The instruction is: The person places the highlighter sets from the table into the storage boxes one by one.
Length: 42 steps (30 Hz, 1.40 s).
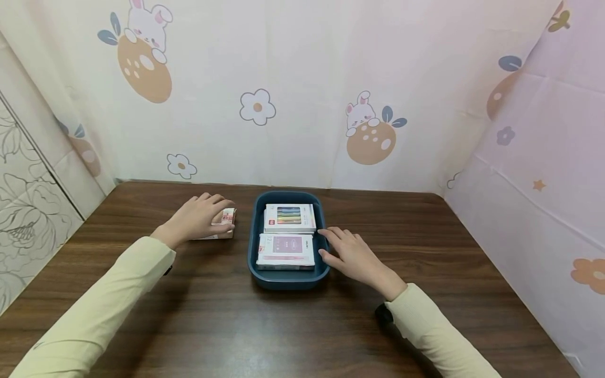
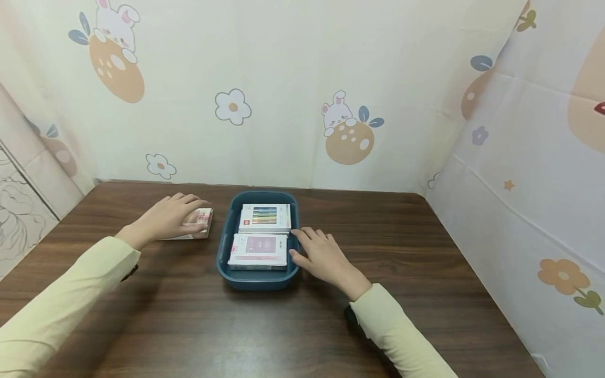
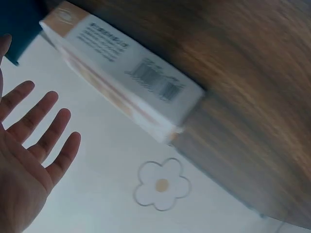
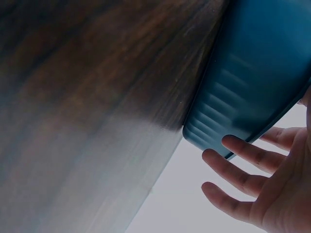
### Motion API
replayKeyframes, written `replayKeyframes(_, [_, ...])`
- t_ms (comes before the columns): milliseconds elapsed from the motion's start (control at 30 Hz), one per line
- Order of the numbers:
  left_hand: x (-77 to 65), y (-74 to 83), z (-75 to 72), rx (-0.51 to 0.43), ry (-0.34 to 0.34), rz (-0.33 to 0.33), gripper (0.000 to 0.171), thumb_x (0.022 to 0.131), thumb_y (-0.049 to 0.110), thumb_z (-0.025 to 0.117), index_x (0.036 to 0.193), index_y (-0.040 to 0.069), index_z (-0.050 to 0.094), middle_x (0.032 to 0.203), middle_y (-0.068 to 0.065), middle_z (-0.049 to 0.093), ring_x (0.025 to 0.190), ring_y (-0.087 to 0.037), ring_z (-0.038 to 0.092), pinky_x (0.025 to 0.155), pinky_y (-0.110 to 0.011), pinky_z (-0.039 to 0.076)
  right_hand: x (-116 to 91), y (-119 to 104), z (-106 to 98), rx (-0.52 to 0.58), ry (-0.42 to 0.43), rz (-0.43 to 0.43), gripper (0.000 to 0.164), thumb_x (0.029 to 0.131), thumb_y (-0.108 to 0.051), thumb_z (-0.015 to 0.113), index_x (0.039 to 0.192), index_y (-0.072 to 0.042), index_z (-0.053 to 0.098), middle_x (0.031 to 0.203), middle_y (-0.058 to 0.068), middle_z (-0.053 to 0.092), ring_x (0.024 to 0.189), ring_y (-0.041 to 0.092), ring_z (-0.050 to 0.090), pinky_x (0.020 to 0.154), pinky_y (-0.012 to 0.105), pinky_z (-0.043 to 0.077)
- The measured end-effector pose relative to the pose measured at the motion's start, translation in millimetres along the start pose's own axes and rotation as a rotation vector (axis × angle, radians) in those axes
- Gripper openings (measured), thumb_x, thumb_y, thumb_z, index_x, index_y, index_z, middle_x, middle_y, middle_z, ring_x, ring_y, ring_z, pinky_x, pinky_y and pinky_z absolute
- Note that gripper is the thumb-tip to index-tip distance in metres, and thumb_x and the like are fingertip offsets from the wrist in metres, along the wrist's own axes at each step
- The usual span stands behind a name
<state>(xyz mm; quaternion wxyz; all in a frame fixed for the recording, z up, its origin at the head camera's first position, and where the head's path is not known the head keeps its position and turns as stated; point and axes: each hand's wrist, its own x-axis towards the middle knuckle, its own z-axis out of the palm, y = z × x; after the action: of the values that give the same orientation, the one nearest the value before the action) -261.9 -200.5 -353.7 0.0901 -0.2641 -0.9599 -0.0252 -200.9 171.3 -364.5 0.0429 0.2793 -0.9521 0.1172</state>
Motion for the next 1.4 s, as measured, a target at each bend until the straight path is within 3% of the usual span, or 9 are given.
replayKeyframes(567, [-12.8,-29.6,16.4,-0.039,-0.052,-0.017,0.067,0.077,0.053,0.064,0.128,0.012,0.05,0.124,-0.013,0.053,0.111,-0.037,0.048,0.086,-0.055,0.04,-0.6,-1.8,-0.2,-0.014,0.017,-0.012,0.051,0.092,-0.041,0.047,0.135,-0.014,0.043,0.131,0.01,0.049,0.116,0.028,0.049,0.093,0.051,0.04])
replayKeyframes(1400, [-14.2,-39.4,23.1,-0.139,-0.117,0.014,0.075,0.077,0.053,0.064,0.134,0.009,0.043,0.131,-0.016,0.048,0.116,-0.041,0.045,0.087,-0.063,0.036,-0.8,-0.5,1.2,-0.015,0.021,-0.015,0.05,0.092,-0.04,0.047,0.135,-0.014,0.043,0.131,0.009,0.049,0.117,0.028,0.049,0.093,0.051,0.04])
